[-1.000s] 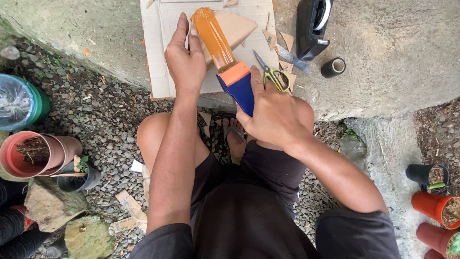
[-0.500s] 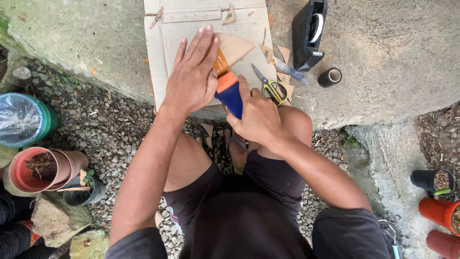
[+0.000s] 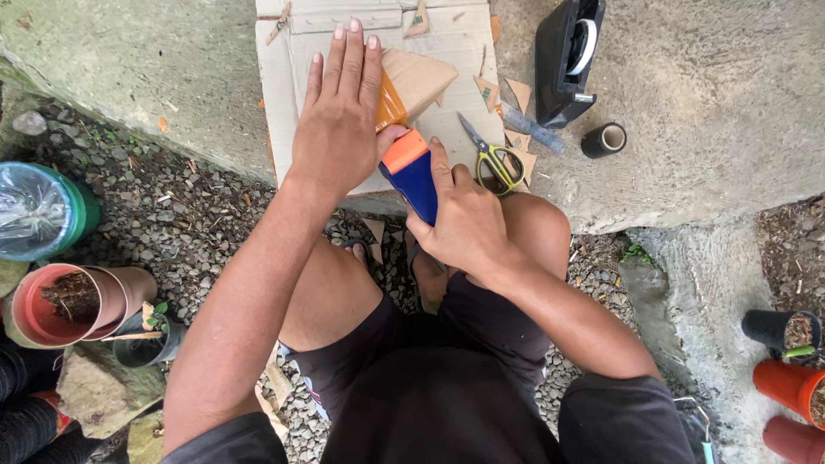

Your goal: The person cuts a piece of cardboard with scissors, folds it into a box shape, and secures the edges with tape. The person handles the cardboard, scissors, and tape dispenser throughout the process.

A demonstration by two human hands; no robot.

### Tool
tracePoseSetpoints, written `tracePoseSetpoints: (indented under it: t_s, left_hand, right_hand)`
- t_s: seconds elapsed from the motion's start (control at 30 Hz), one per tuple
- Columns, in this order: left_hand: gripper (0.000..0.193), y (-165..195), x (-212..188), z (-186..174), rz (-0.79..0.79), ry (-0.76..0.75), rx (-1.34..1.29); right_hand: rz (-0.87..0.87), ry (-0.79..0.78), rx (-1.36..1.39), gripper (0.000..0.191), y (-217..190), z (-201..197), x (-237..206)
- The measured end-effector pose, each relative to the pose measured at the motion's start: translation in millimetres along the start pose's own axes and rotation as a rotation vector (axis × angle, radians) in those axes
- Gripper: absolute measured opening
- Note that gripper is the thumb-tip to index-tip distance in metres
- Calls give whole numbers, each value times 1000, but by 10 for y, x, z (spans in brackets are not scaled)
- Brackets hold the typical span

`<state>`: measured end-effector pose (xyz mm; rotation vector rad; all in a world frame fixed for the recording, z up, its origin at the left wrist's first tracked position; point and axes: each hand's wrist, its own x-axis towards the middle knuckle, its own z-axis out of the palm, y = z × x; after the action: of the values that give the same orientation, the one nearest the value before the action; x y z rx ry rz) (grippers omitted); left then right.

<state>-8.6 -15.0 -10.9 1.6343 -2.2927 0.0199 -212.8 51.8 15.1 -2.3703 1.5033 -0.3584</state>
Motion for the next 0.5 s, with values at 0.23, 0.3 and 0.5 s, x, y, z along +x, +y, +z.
tracePoseSetpoints:
  t_s: [0.23,0.3,0.5]
  left_hand:
    - [107,27,-12,35,-17,-12,-74]
    - [103,40,-21,13,-5,8,-57]
    - [102,67,-28,-9,-13,12,-46]
  right_hand:
    - [-17,7,-6,94,19,-71,-153]
    - [-8,-4,-8,91,-20,-115,-201]
    - [58,-149,-34,91,-81,-289,-215]
